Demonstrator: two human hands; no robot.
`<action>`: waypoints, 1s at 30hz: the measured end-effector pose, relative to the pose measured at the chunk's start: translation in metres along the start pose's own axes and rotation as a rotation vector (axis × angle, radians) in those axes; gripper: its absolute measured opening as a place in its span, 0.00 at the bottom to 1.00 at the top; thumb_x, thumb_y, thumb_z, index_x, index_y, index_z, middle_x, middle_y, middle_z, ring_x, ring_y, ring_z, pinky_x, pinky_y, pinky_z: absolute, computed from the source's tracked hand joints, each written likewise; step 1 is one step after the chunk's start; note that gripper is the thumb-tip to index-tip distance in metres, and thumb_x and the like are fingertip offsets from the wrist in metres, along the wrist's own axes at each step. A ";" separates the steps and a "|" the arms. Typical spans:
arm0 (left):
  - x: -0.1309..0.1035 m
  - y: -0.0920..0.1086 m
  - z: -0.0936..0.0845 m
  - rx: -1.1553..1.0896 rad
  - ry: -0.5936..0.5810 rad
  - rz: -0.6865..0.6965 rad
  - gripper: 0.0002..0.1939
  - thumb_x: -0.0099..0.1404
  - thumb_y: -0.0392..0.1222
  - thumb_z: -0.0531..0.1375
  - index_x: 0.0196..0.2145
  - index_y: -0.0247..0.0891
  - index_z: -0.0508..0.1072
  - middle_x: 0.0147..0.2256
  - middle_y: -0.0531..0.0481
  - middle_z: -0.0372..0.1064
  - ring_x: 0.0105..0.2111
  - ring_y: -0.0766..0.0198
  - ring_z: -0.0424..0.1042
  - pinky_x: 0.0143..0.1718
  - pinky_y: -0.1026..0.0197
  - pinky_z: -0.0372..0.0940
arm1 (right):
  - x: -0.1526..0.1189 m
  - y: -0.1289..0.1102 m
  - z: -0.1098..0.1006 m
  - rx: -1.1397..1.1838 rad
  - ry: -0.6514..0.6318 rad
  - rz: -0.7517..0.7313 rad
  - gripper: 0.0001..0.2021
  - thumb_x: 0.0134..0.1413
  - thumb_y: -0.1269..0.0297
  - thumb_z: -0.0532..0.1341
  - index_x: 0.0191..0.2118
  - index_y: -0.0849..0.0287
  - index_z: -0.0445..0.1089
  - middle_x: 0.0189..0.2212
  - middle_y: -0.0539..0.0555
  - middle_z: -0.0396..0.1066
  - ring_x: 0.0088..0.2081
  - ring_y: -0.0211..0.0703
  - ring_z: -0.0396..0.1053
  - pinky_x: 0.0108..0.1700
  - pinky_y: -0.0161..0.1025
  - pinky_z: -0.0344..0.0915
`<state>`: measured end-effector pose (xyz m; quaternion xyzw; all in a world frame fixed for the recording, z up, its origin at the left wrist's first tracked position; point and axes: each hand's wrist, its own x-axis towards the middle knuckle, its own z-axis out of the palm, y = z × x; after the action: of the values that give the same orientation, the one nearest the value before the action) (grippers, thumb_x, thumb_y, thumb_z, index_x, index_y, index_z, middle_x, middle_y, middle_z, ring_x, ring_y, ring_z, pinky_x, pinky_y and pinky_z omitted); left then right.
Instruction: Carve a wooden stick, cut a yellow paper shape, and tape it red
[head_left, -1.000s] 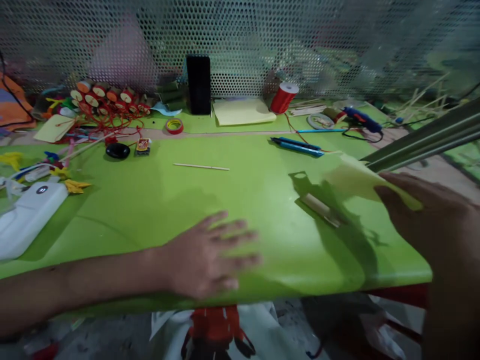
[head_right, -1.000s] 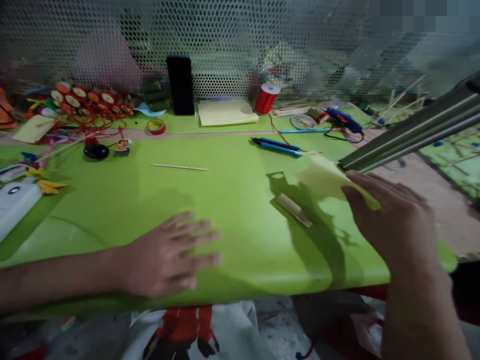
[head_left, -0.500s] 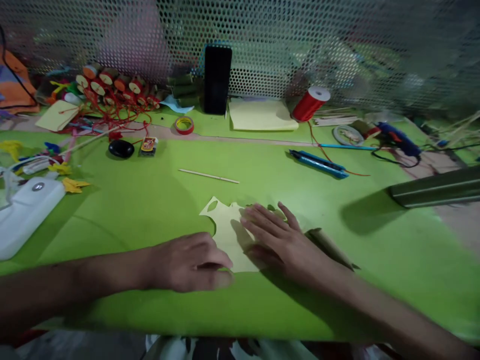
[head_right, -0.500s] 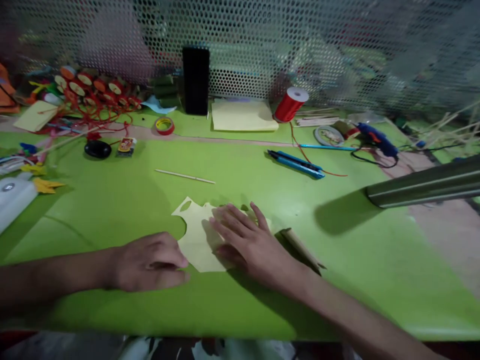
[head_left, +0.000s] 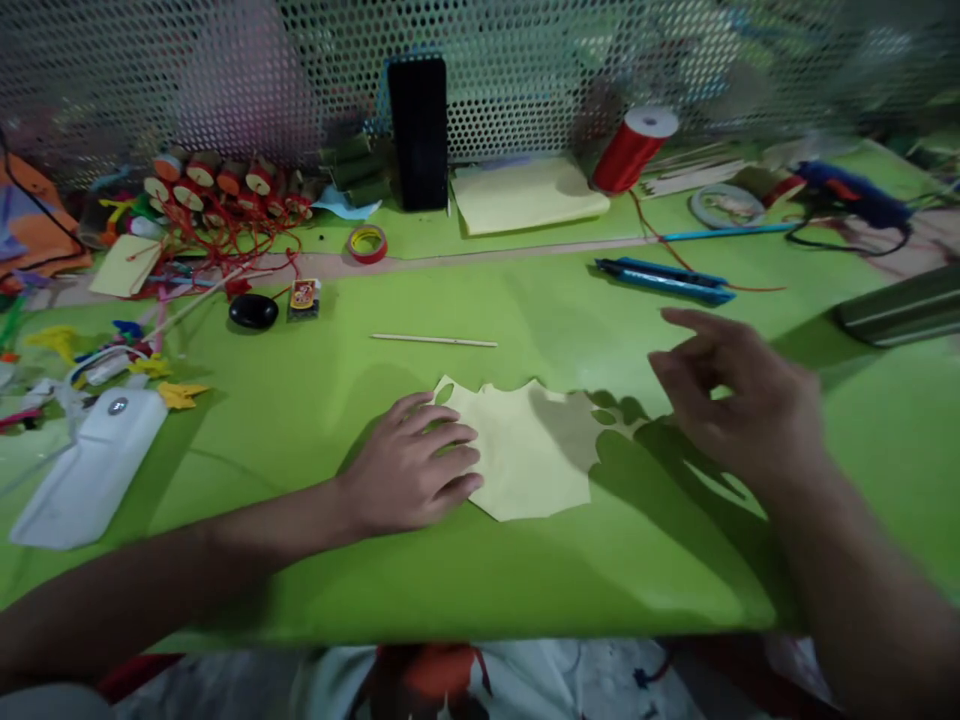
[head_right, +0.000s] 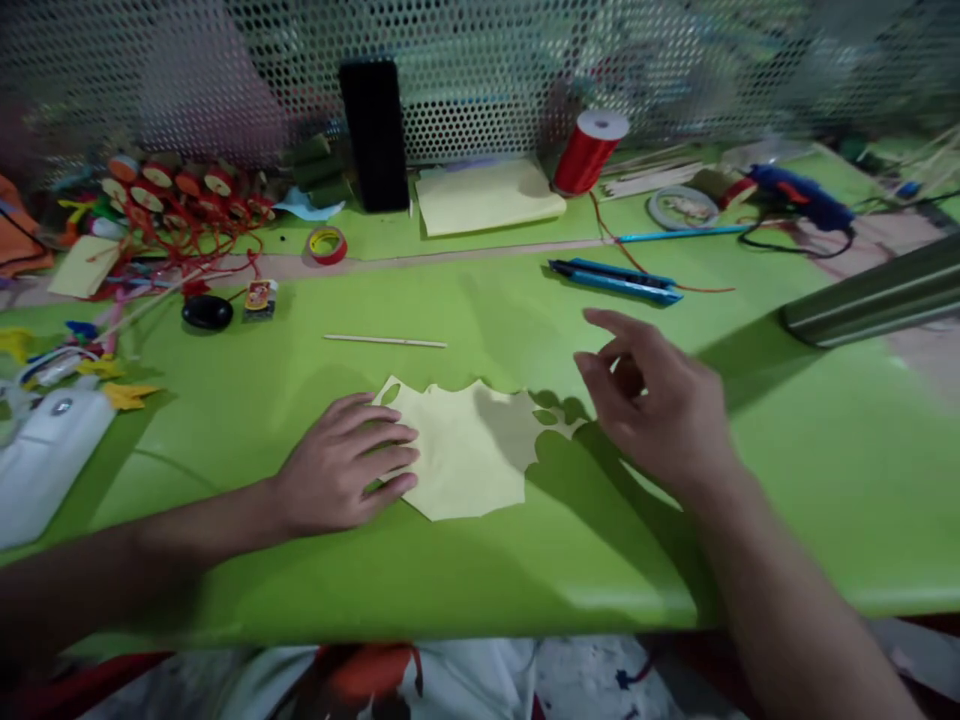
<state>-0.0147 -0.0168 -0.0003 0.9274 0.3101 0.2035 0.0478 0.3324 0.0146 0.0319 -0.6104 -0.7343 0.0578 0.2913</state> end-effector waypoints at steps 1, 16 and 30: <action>0.000 -0.001 0.000 -0.001 -0.001 -0.001 0.13 0.77 0.49 0.60 0.44 0.40 0.81 0.49 0.49 0.83 0.53 0.53 0.77 0.63 0.41 0.66 | 0.003 0.003 -0.005 -0.007 -0.043 0.004 0.18 0.72 0.53 0.56 0.62 0.49 0.69 0.38 0.55 0.75 0.28 0.44 0.69 0.37 0.47 0.71; 0.015 -0.005 -0.018 -0.073 -0.142 -0.174 0.27 0.70 0.36 0.55 0.65 0.40 0.72 0.63 0.42 0.74 0.59 0.48 0.74 0.60 0.40 0.66 | -0.036 0.059 -0.063 -0.255 -0.532 0.035 0.24 0.63 0.34 0.56 0.40 0.50 0.72 0.29 0.56 0.77 0.25 0.52 0.74 0.28 0.47 0.67; 0.010 -0.013 -0.002 0.089 -0.240 -0.221 0.30 0.76 0.57 0.55 0.68 0.41 0.71 0.68 0.40 0.69 0.66 0.40 0.67 0.68 0.30 0.58 | 0.017 -0.038 -0.045 -0.077 -0.564 -0.388 0.11 0.66 0.61 0.60 0.51 0.54 0.69 0.30 0.53 0.79 0.19 0.41 0.67 0.23 0.39 0.58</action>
<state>-0.0154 0.0000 0.0020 0.9066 0.4109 0.0710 0.0654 0.3209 0.0089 0.0921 -0.4297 -0.8901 0.1402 0.0592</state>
